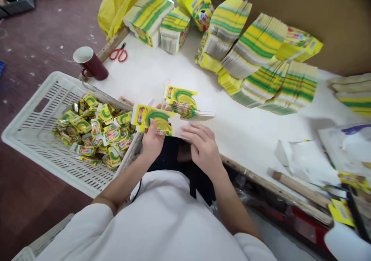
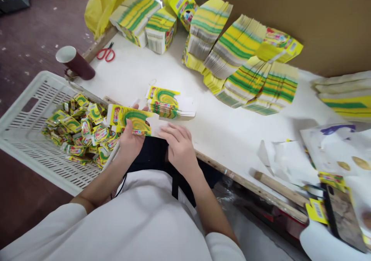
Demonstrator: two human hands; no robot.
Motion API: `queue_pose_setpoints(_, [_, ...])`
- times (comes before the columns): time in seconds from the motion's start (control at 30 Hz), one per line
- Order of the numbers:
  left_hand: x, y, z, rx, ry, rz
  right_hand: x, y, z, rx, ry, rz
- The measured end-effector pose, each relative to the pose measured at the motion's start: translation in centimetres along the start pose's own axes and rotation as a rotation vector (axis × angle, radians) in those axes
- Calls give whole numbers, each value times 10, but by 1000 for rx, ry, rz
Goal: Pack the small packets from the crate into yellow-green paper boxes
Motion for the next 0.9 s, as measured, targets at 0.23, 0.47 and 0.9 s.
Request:
queue_pose_setpoints(0.23, [-13, -9, -15, 98, -18, -2, 1, -39, -23, 214, -155, 174])
queue_pose_setpoints(0.47, [-8, -12, -20, 77, 5, -59, -1, -40, -12, 163, -225, 214])
queue_pose_setpoints(0.9, [9, -7, 1, -466, -54, 18, -5, -48, -4, 669, -414, 103])
Point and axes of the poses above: each hand's wrist, its own x-axis towards the middle knuckle, its own y-axis out of the back of the hand, z = x × y, the point moved 5 cm from there along x, towards the middle knuckle, and after that the axes turned 3 degrees about -y, right-handed, at the moved point
